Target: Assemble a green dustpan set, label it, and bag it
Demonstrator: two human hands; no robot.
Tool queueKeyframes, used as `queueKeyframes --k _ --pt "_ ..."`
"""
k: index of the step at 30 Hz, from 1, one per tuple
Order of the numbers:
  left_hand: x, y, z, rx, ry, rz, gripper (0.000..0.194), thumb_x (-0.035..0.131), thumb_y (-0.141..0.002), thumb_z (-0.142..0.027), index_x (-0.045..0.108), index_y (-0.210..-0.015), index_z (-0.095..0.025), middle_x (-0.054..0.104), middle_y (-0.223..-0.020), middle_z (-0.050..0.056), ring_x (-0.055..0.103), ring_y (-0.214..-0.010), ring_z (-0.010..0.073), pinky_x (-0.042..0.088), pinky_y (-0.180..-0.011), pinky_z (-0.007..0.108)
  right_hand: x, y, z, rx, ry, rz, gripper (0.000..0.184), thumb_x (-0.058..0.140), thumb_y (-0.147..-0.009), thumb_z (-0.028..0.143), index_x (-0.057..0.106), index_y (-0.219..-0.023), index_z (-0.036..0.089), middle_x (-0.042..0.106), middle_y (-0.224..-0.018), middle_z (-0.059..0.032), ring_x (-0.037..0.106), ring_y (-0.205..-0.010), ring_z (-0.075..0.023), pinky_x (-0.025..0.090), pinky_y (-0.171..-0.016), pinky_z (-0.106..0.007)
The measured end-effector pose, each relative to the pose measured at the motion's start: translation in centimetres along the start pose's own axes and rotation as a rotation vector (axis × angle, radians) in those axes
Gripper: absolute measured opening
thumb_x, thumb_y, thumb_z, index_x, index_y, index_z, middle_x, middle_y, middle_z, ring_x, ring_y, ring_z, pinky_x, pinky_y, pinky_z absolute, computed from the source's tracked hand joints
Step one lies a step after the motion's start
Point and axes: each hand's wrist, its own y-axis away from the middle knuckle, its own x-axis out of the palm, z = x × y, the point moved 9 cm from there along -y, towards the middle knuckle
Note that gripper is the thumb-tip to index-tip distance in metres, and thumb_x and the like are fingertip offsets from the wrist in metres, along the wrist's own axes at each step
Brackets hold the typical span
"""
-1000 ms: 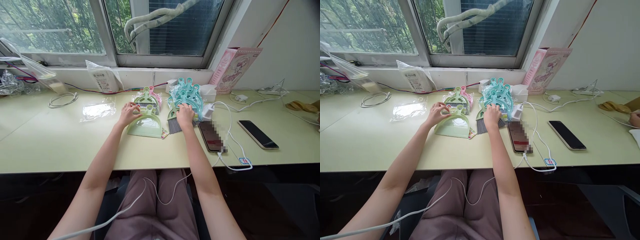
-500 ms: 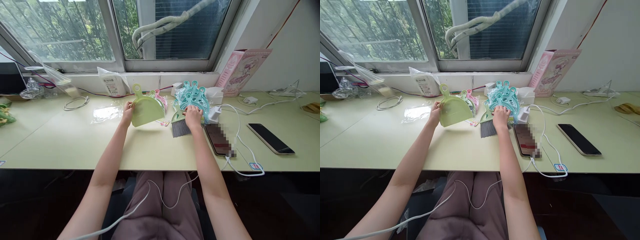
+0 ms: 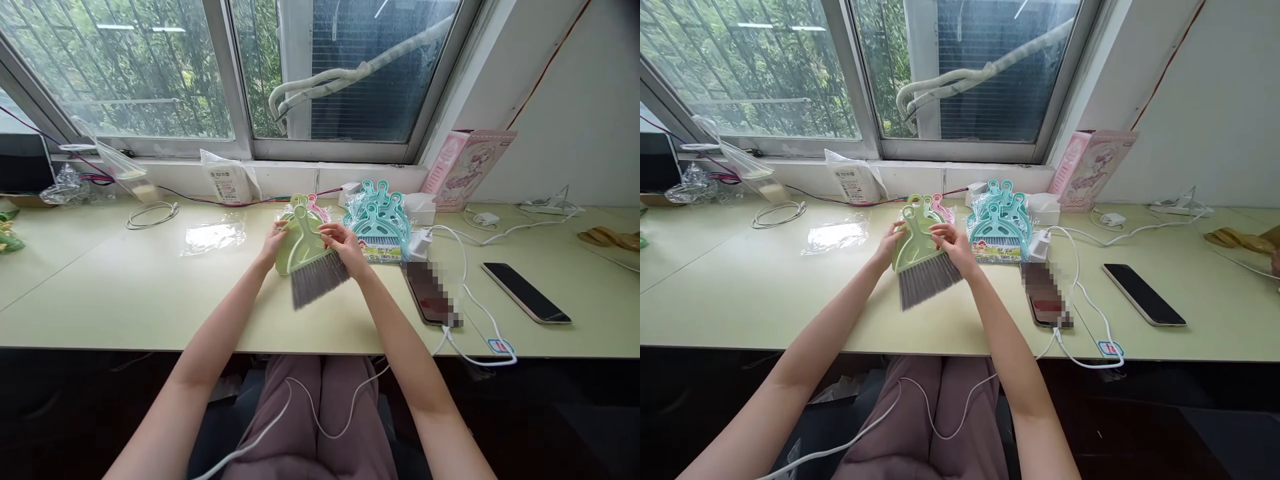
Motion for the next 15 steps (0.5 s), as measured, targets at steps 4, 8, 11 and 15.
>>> queueKeyframes --k 4,8,11,15 --pt "4.2 2.2 -0.2 -0.012 -0.049 0.121 0.063 0.075 -0.072 -0.062 0.054 -0.116 -0.022 0.071 -0.089 0.005 0.068 -0.082 0.0221 0.053 -0.073 0.034 -2.3 0.5 -0.9 -0.015 0.289 -0.346 0.021 0.056 -0.091 0.042 0.059 -0.097 0.022 0.065 -0.1 -0.0064 0.063 -0.075 -0.015 0.053 -0.072 -0.031" --pt "6.1 3.3 -1.2 0.043 -0.195 0.23 0.062 0.078 -0.066 -0.063 0.066 -0.107 -0.017 0.072 -0.099 0.007 0.066 -0.092 0.0226 0.05 -0.082 0.033 -2.7 1.1 -0.1 -0.094 0.579 -0.424 0.014 0.05 -0.095 0.029 0.06 -0.094 0.02 0.065 -0.102 -0.0089 0.063 -0.086 -0.0184 0.052 -0.076 -0.031" --pt "6.2 3.4 -1.8 0.076 -0.257 0.247 0.06 0.082 -0.063 -0.058 0.071 -0.104 -0.016 0.073 -0.096 0.006 0.065 -0.09 0.0226 0.049 -0.081 0.033 -1.7 1.4 0.6 -0.078 0.842 -0.36 0.022 0.045 -0.099 0.028 0.065 -0.098 0.02 0.066 -0.104 -0.0101 0.063 -0.087 -0.0203 0.048 -0.078 -0.032" --pt "6.2 3.4 -2.5 0.154 -0.268 0.229 0.055 0.079 -0.068 -0.057 0.071 -0.105 -0.017 0.072 -0.097 0.006 0.064 -0.093 0.0235 0.049 -0.082 0.034 -1.7 1.3 1.4 -0.106 0.986 -0.375 0.022 0.05 -0.098 0.031 0.066 -0.111 0.022 0.063 -0.123 -0.0125 0.056 -0.119 -0.0278 0.044 -0.095 -0.039"
